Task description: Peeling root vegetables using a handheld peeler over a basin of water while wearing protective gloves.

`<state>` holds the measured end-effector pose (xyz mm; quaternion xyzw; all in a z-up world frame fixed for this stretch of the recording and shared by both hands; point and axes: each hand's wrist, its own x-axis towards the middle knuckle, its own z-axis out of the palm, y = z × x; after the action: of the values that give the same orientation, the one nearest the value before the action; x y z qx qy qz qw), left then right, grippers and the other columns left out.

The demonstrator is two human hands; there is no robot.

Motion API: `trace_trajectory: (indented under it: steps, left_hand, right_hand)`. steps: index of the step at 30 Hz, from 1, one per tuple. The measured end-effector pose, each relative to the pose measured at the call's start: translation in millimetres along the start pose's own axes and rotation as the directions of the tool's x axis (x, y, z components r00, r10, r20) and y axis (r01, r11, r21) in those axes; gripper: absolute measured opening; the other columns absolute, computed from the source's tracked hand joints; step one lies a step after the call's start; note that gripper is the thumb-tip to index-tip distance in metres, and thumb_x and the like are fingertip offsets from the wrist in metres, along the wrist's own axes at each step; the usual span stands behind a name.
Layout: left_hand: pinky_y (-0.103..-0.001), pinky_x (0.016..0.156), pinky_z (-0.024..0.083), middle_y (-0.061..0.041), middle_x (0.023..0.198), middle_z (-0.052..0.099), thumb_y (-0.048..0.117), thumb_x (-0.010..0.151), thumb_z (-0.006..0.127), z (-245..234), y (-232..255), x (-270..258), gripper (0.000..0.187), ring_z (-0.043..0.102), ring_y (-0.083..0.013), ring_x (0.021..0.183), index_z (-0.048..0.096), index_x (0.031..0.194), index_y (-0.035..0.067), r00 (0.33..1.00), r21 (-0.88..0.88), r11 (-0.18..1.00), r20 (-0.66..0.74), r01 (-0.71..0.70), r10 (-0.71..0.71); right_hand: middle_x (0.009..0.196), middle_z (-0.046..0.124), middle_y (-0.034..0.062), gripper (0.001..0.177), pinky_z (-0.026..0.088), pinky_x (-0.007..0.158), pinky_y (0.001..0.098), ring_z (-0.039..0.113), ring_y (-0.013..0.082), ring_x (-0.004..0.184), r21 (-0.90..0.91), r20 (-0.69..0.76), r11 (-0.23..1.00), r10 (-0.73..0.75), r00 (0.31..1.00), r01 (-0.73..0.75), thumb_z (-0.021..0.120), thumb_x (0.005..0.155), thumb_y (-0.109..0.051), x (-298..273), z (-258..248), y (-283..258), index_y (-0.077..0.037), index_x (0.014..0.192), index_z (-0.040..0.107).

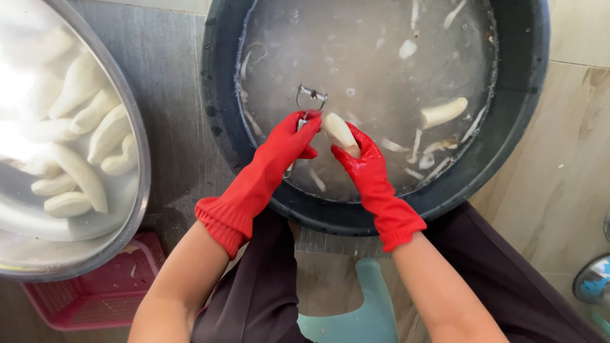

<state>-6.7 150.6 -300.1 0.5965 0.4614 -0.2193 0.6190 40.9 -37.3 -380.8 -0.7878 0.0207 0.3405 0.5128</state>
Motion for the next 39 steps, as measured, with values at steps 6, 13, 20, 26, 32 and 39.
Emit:
trace_trajectory:
  steps: [6,13,20,26,32,39]
  left_hand:
    - [-0.035,0.077,0.067,-0.016,0.110,0.076,0.048,0.092,0.068,-8.5,6.9,-2.1,0.061,0.077,-0.0197,0.064,0.061,0.138,0.008,0.991,-0.178,0.978,0.059,-0.107,0.120]
    - [-0.039,0.081,0.059,-0.012,0.085,0.076,0.035,0.099,0.049,-42.9,41.8,-35.0,0.040,0.073,-0.0235,0.062,0.060,0.123,0.004,0.946,0.248,0.925,0.223,-0.288,0.234]
    - [-0.038,0.089,0.054,-0.007,0.086,0.076,0.039,0.099,0.060,-45.7,28.6,-26.2,0.028,0.073,-0.0297,0.087,0.076,0.111,0.020,0.881,0.625,0.621,0.310,-0.472,0.357]
    - [-0.035,0.087,0.054,0.000,0.079,0.073,0.045,0.099,0.057,-40.4,8.7,0.8,0.028,0.071,-0.0242,0.085,0.076,0.103,0.025,0.875,0.686,0.547,0.324,-0.479,0.360]
    - [-0.034,0.088,0.055,0.003,0.082,0.075,0.045,0.102,0.052,-44.7,13.6,16.8,0.028,0.074,-0.0193,0.083,0.076,0.099,0.029,0.932,0.858,0.393,0.235,-0.332,0.275]
    - [-0.048,0.087,0.057,-0.009,0.108,0.076,0.056,0.100,0.051,-65.1,-41.3,72.0,0.040,0.073,-0.0333,0.102,0.063,0.130,0.032,0.972,0.886,0.439,0.050,-0.148,0.228]
  right_hand:
    - [0.139,0.064,0.0127,0.065,0.046,0.111,0.0437,0.062,0.0330,0.128,0.155,0.009,0.984,-0.086,0.996,0.083,0.089,0.083,-0.028,-24.6,13.7,-59.6,-0.017,0.140,0.060]
    - [0.137,0.065,0.0102,0.071,0.049,0.110,0.0442,0.066,0.0308,0.123,0.077,0.102,0.977,-0.208,0.973,0.201,0.091,0.080,-0.027,-7.1,-20.5,-42.1,-0.020,0.143,0.058]
    - [0.133,0.068,0.0087,0.069,0.049,0.109,0.0431,0.067,0.0297,0.121,-0.025,0.147,0.984,-0.171,0.974,0.176,0.092,0.078,-0.024,-1.4,-35.0,-37.3,-0.020,0.140,0.061]
    - [0.130,0.070,0.0068,0.067,0.049,0.109,0.0418,0.067,0.0285,0.121,-0.107,0.170,0.985,-0.118,0.978,0.137,0.093,0.076,-0.022,1.9,-42.0,-35.0,-0.021,0.137,0.065]
    - [0.126,0.071,0.0049,0.066,0.048,0.109,0.0406,0.067,0.0273,0.120,-0.183,0.182,0.977,-0.073,0.981,0.106,0.094,0.073,-0.020,2.9,-45.5,-36.2,-0.021,0.134,0.068]
    - [0.131,0.070,0.0041,0.069,0.047,0.111,0.0373,0.069,0.0256,0.118,-0.129,0.218,0.987,-0.064,0.974,0.094,0.089,0.079,-0.026,11.2,-51.8,-23.4,-0.025,0.142,0.061]
